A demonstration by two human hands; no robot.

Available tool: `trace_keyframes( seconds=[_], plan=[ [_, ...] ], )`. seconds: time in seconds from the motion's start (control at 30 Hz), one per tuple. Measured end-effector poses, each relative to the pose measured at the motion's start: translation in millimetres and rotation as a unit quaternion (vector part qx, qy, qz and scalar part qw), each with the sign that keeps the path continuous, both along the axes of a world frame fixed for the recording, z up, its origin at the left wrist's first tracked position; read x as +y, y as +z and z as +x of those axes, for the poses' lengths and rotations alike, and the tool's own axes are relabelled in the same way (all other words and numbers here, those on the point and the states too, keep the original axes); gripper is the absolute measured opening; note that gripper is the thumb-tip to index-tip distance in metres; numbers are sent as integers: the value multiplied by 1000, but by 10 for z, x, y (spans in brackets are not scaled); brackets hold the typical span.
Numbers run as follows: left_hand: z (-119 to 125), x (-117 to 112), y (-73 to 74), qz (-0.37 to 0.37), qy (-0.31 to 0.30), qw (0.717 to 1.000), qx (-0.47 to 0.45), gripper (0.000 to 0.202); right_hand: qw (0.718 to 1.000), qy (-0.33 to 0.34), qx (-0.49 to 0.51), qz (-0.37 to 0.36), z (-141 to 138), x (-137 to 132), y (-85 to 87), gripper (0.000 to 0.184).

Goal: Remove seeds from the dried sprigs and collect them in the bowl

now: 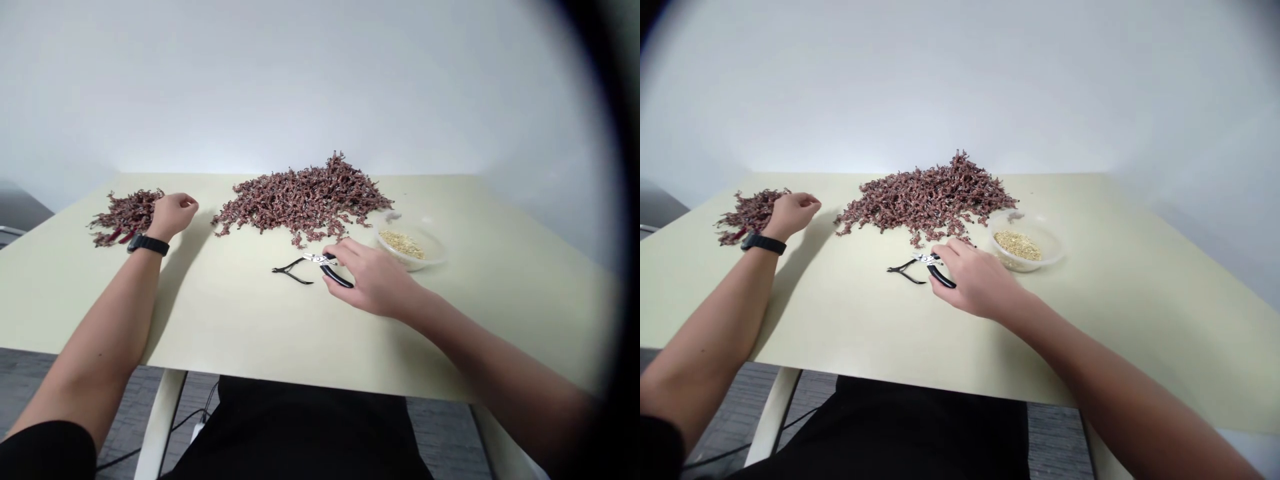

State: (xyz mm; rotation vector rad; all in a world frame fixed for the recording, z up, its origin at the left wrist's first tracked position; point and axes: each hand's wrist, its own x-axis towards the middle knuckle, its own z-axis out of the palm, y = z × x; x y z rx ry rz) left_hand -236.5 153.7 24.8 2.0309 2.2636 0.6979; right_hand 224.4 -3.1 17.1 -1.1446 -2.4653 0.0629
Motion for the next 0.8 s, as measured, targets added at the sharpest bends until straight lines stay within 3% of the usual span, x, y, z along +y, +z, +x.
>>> trace_keyframes(
  seconds=[0.17, 0.33, 0.67, 0.8],
  plan=[
    [-12, 84, 17, -129, -80, 986, 63, 50, 1000, 3, 6, -15, 4, 9, -11, 40],
    [13, 119, 37, -236, -170, 951, 108, 44, 1000, -1, 6, -30, -1, 6, -2, 39],
    [214, 37, 10, -251, -220, 939, 86, 36, 999, -5, -4, -49, 6, 7, -4, 40],
    [231, 18, 38, -292, -241, 924, 45, 34, 998, -4, -6, -55, 4, 11, 0, 40]
  ],
)
